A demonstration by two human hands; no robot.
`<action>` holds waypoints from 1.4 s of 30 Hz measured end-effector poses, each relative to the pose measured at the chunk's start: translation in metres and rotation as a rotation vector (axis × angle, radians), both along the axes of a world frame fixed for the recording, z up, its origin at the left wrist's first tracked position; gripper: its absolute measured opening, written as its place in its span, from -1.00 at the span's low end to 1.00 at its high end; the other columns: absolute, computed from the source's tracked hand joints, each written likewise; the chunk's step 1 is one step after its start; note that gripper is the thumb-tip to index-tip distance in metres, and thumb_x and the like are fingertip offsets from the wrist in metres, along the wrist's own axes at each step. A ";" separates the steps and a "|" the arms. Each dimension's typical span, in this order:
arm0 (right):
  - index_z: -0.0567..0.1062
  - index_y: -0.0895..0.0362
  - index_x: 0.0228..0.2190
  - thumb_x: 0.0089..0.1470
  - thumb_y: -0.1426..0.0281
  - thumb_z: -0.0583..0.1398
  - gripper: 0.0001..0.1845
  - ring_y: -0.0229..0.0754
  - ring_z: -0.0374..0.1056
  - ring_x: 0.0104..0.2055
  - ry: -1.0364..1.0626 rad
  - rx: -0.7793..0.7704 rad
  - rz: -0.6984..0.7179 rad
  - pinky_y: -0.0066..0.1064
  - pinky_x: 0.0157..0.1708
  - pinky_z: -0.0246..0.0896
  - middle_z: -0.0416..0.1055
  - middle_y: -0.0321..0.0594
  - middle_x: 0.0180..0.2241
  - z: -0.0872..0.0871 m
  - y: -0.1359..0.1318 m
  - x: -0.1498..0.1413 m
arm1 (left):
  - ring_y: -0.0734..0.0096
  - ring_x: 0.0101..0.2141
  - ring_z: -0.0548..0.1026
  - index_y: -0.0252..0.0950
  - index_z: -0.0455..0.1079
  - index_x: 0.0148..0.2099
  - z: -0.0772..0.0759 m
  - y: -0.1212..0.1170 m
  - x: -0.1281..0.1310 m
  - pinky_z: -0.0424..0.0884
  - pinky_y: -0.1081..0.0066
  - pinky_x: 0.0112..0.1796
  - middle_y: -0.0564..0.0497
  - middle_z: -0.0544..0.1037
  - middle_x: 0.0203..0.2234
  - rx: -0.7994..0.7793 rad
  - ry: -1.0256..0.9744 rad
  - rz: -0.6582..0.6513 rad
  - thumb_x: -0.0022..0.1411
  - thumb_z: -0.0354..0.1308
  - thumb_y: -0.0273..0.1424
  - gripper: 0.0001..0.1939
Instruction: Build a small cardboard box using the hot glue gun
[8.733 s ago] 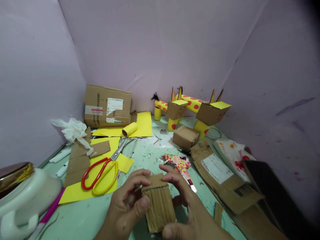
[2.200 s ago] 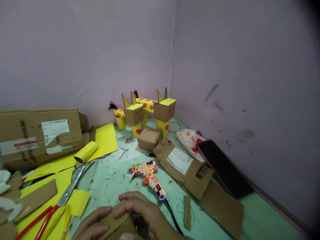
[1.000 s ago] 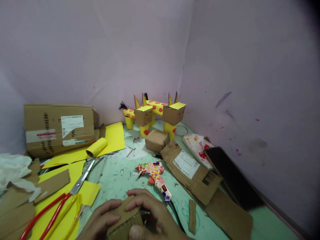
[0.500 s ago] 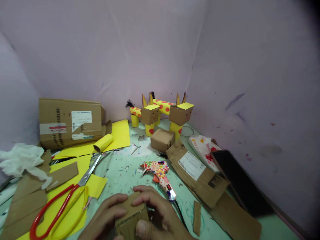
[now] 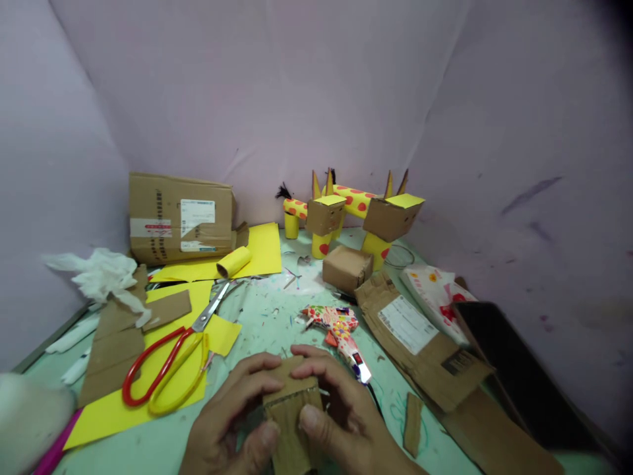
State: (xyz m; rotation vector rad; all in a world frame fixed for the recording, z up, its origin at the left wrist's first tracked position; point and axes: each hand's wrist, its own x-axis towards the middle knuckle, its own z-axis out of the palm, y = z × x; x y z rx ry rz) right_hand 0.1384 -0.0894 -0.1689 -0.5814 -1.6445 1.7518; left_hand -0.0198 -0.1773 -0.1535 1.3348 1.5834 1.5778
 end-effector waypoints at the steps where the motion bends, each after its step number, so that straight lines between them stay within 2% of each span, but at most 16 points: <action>1: 0.46 -0.01 -0.11 0.04 0.07 0.25 -0.59 0.07 0.18 0.22 -0.014 0.015 0.021 -0.17 0.09 0.17 0.18 -0.04 0.19 0.002 0.001 0.001 | 0.13 -0.04 0.50 -0.15 0.55 -0.18 0.001 0.000 0.000 0.47 0.33 -0.09 -0.11 0.54 -0.09 -0.004 -0.004 -0.013 0.11 0.24 -0.13 -0.71; 5: 0.44 -0.06 -0.09 0.06 0.08 0.23 -0.61 0.02 0.24 0.17 -0.019 0.001 0.022 -0.22 0.01 0.25 0.10 -0.08 0.23 0.006 -0.001 0.000 | 0.15 -0.01 0.47 -0.14 0.54 -0.16 0.003 0.000 0.000 0.47 0.38 -0.11 -0.11 0.52 -0.06 0.001 -0.044 -0.030 0.14 0.23 -0.14 -0.73; 8: 0.46 -0.04 -0.15 0.03 0.02 0.23 -0.60 0.02 0.27 0.12 0.000 -0.009 -0.038 -0.20 0.02 0.22 0.18 -0.08 0.17 0.005 -0.004 -0.003 | 0.14 0.00 0.46 -0.17 0.54 -0.17 0.003 0.000 0.000 0.45 0.36 -0.10 -0.12 0.53 -0.08 0.005 -0.049 -0.039 0.14 0.23 -0.14 -0.72; 17: 0.46 -0.02 -0.23 0.01 0.00 0.23 -0.62 -0.02 0.31 0.04 -0.019 -0.019 -0.049 -0.24 -0.03 0.25 0.23 -0.11 0.11 0.002 -0.005 -0.003 | 0.14 -0.04 0.48 -0.15 0.53 -0.15 0.004 0.000 -0.003 0.45 0.36 -0.11 -0.12 0.51 -0.08 0.009 -0.024 -0.092 0.15 0.21 -0.16 -0.73; 22: 0.45 -0.01 -0.23 0.00 0.00 0.23 -0.61 -0.02 0.32 0.05 -0.010 -0.023 -0.045 -0.27 -0.05 0.27 0.24 -0.10 0.10 0.002 -0.005 -0.003 | 0.11 -0.04 0.48 -0.19 0.53 -0.16 0.003 0.000 -0.003 0.46 0.31 -0.11 -0.15 0.51 -0.08 -0.010 -0.013 -0.082 0.14 0.20 -0.11 -0.68; 31: 0.46 0.00 -0.23 0.01 0.00 0.23 -0.61 0.01 0.28 0.10 -0.021 -0.014 -0.057 -0.19 0.03 0.21 0.24 -0.08 0.10 0.002 -0.004 -0.003 | 0.16 -0.06 0.49 -0.13 0.53 -0.16 0.004 0.000 -0.002 0.46 0.39 -0.14 -0.09 0.51 -0.09 0.018 -0.019 -0.082 0.15 0.22 -0.15 -0.74; 42: 0.46 -0.03 -0.23 0.01 0.02 0.24 -0.63 -0.01 0.28 0.09 0.004 -0.042 -0.037 -0.23 0.02 0.20 0.24 -0.12 0.10 0.003 -0.004 -0.003 | 0.20 -0.03 0.47 -0.10 0.51 -0.13 0.003 0.000 -0.002 0.44 0.43 -0.13 -0.06 0.50 -0.07 0.026 -0.019 -0.106 0.18 0.20 -0.17 -0.76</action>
